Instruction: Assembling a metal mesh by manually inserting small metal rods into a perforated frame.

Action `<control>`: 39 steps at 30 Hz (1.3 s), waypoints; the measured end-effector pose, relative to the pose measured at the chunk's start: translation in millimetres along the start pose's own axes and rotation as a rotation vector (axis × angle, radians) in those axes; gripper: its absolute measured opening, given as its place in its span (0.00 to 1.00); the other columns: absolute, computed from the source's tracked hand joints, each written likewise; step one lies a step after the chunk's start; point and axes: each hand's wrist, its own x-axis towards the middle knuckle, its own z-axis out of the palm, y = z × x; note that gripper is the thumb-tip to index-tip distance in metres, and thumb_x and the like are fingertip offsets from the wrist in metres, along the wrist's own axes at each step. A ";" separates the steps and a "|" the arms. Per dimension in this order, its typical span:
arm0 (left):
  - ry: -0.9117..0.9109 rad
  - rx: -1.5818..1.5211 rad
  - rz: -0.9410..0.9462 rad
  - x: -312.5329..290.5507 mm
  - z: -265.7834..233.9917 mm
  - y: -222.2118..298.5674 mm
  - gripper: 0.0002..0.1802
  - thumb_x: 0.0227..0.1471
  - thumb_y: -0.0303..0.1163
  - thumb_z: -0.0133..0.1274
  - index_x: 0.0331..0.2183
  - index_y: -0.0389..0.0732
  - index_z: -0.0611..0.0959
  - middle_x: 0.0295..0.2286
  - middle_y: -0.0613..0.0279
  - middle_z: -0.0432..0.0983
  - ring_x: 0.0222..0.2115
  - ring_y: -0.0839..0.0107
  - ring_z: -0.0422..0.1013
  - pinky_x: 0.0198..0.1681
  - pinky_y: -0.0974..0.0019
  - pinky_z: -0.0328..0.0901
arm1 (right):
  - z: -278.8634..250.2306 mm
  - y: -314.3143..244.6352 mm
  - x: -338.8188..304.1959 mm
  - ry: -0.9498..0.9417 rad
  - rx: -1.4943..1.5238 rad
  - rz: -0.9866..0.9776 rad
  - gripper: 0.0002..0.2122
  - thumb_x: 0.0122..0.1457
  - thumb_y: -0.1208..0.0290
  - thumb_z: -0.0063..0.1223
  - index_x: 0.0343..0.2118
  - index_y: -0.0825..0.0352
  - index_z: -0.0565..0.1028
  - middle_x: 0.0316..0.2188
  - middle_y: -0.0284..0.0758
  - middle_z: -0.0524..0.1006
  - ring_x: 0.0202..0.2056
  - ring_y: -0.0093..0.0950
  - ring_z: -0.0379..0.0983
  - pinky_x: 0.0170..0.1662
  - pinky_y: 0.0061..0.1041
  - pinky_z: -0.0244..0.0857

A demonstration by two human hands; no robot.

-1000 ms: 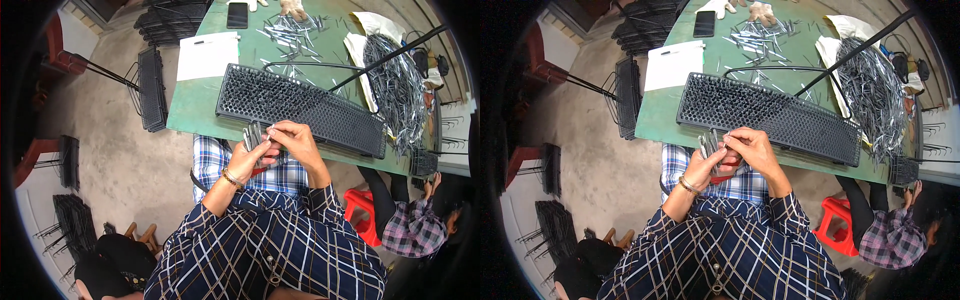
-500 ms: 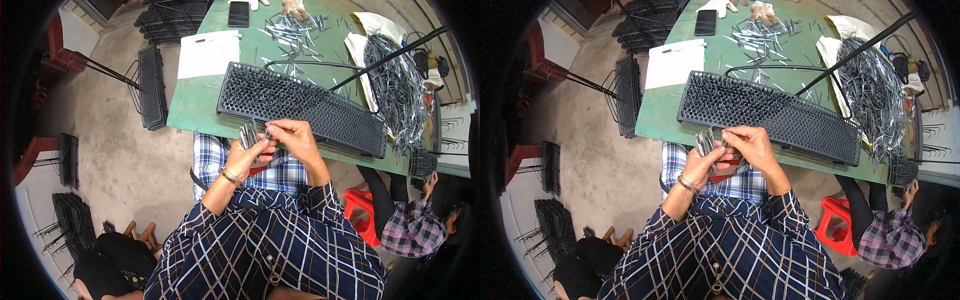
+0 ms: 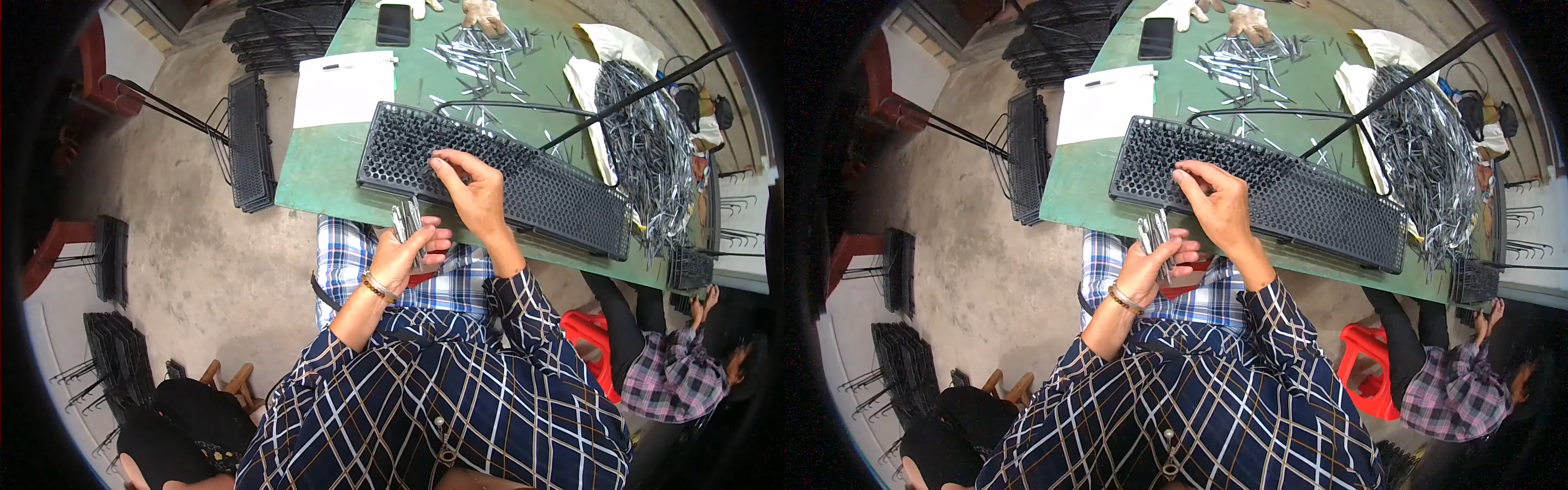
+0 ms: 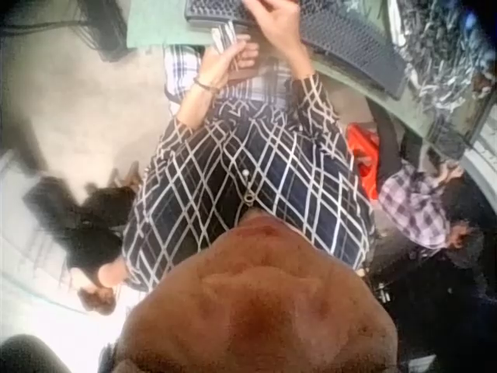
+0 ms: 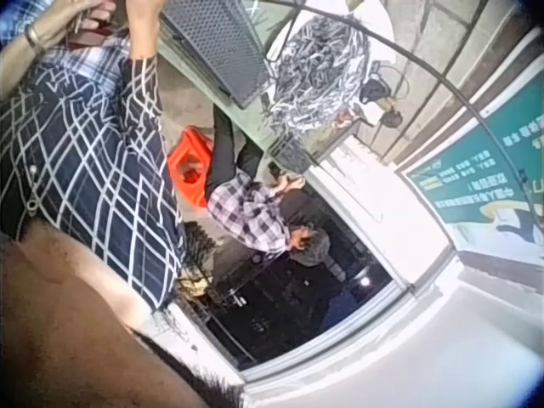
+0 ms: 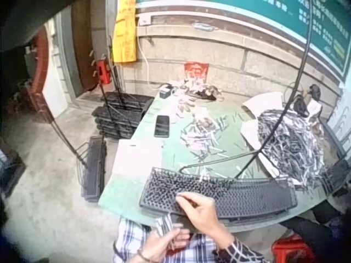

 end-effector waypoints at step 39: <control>-0.012 0.009 -0.009 0.9 2.5 -2.4 0.14 0.55 0.28 0.48 0.43 0.32 0.73 0.34 0.54 0.77 0.31 0.73 0.75 0.29 0.74 0.72 | 12.2 4.4 -2.0 -0.035 -0.443 -0.346 0.06 0.49 0.76 0.58 0.30 0.69 0.77 0.30 0.37 0.75 0.31 0.34 0.74 0.33 0.28 0.68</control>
